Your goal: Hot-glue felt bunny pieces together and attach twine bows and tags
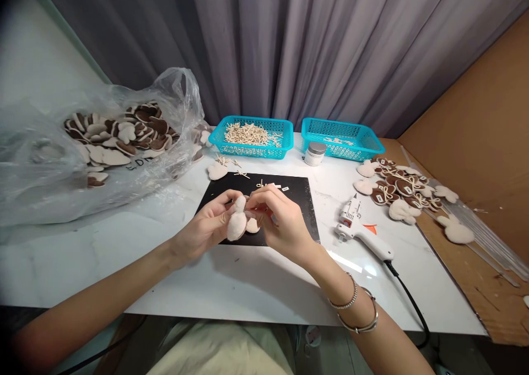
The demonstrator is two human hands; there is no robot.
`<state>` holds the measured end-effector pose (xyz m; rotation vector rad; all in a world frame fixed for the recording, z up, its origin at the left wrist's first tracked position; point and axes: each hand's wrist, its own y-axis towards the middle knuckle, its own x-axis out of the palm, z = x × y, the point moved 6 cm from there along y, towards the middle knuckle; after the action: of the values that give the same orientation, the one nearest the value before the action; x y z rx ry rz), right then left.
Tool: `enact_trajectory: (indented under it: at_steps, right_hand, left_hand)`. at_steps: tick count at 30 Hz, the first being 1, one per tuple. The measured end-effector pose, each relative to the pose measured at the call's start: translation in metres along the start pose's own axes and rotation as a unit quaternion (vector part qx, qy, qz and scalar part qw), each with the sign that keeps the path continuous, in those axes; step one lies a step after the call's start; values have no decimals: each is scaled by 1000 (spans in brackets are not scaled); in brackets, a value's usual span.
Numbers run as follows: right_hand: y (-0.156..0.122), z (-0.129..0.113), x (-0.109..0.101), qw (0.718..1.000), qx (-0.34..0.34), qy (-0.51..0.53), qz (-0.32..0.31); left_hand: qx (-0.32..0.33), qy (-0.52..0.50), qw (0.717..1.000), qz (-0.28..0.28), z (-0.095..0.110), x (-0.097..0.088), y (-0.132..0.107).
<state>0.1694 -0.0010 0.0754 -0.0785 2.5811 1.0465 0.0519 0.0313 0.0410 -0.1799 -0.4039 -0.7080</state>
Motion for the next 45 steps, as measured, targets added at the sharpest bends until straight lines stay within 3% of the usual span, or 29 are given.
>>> enact_trajectory:
  at_steps: [7,14,21,26,32,40,45]
  right_hand:
    - [-8,-13,0,986,-91,-143,4]
    - [-6,-13,-3,980,-109,-163,24]
    - [-4,-13,-5,983,-104,-153,11]
    - [2,-18,-11,989,-100,-110,25]
    - [0,-16,-6,989,-95,-117,2]
    - [-6,-5,5,978,-89,-184,-41]
    - [-5,-3,4,975,-77,-208,-31]
  left_hand:
    - [-9,-4,1000,12,0,0,0]
    - [-9,4,1000,4,-3,-4,0]
    - [7,34,999,24,0,-4,-1]
    - [56,134,986,76,9,-6,-5]
    - [82,196,972,98,13,-4,-8]
    - [98,229,963,105,13,-6,-7]
    - [73,212,972,76,7,-2,-6]
